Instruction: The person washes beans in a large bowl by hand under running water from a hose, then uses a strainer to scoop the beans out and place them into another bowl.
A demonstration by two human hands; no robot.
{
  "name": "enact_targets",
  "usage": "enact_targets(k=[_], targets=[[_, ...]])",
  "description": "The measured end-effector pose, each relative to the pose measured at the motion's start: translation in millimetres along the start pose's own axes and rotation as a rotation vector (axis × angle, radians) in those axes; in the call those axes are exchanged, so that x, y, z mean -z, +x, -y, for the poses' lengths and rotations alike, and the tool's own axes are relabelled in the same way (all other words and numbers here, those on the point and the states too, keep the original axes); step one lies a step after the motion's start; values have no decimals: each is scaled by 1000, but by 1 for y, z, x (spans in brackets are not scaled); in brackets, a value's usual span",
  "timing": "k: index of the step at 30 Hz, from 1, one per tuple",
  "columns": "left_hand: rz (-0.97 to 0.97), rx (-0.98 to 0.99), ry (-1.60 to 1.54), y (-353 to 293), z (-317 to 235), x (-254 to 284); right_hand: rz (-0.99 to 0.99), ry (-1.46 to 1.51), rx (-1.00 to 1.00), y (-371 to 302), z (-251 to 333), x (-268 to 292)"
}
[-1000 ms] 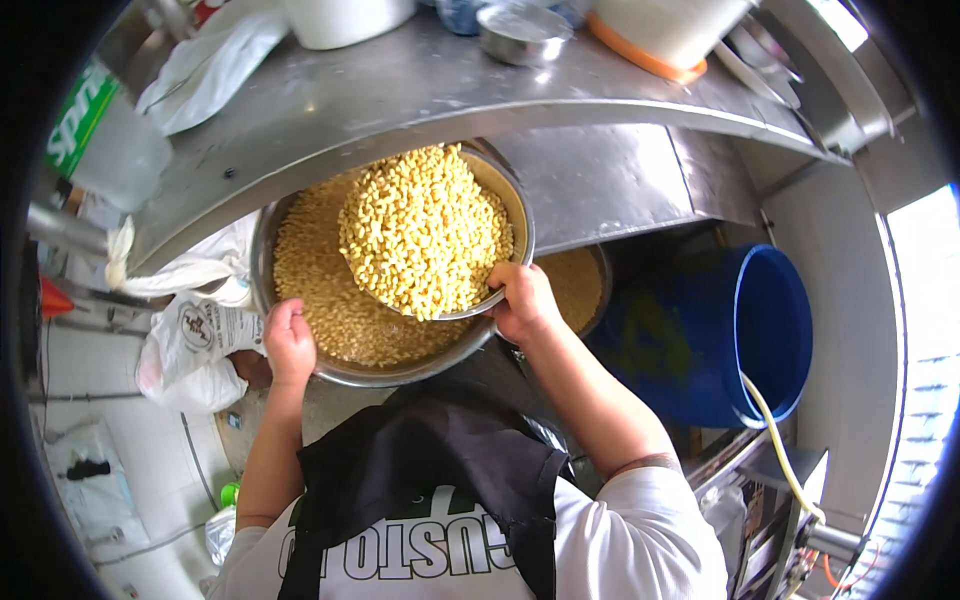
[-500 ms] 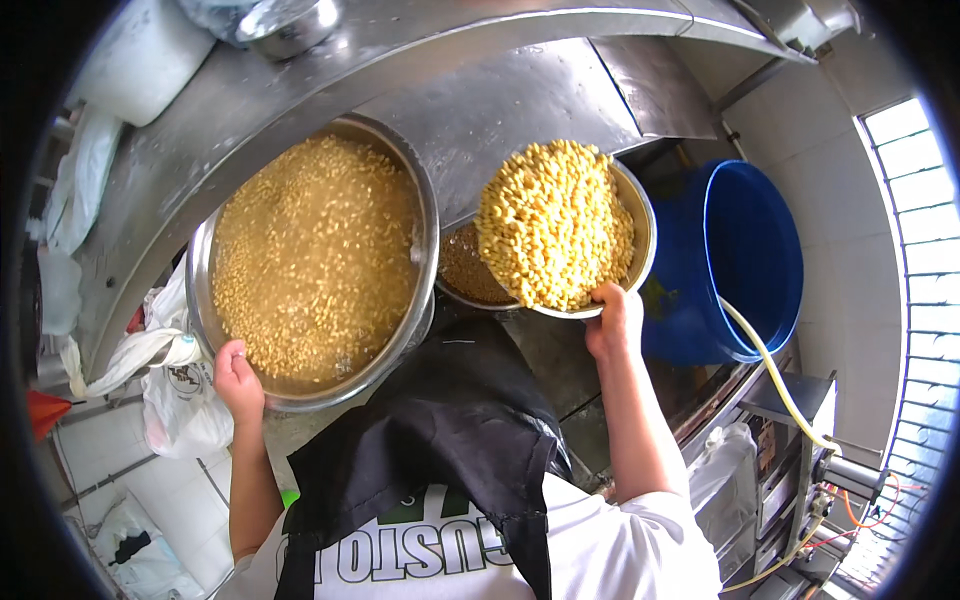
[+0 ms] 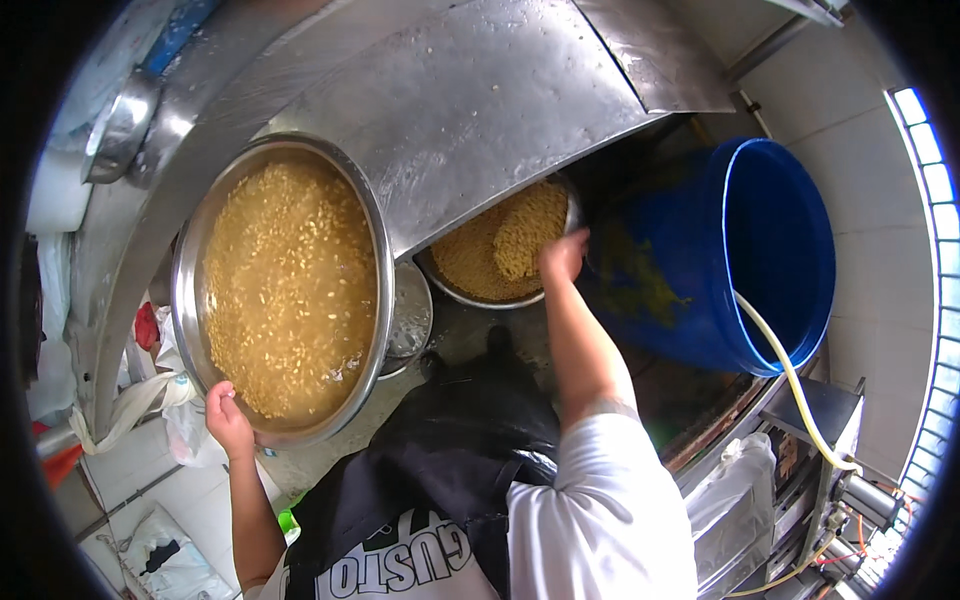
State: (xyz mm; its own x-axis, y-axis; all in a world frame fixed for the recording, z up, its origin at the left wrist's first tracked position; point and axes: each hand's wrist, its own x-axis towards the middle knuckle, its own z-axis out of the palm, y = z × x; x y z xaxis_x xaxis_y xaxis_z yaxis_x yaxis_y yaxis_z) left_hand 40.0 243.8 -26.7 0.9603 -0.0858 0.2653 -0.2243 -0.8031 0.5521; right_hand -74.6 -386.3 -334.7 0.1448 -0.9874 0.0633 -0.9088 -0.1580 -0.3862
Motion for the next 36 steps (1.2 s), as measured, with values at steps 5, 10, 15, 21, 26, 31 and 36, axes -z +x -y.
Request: enact_targets(k=[5,10,15,21,26,31,36], targets=[[-8,15,83,-11,7,22,275,-117,213,-11,89,42],[-18,18,31,-10,10,17,66,-363,513,4,84,46],[-17,26,30,-9,6,18,58,-144,287,20,82,51],[-18,-7,14,-5,3,13,270,635,-523,39,1,33],[-68,-22,26,-12,7,24,626,1224,-779,-29,-44,91],[-139,-90,44,-11,7,16,673,1195,-651,-55,-69,218],[-115,-116,162,-7,-10,18,776,1353,-216,-85,34,342]])
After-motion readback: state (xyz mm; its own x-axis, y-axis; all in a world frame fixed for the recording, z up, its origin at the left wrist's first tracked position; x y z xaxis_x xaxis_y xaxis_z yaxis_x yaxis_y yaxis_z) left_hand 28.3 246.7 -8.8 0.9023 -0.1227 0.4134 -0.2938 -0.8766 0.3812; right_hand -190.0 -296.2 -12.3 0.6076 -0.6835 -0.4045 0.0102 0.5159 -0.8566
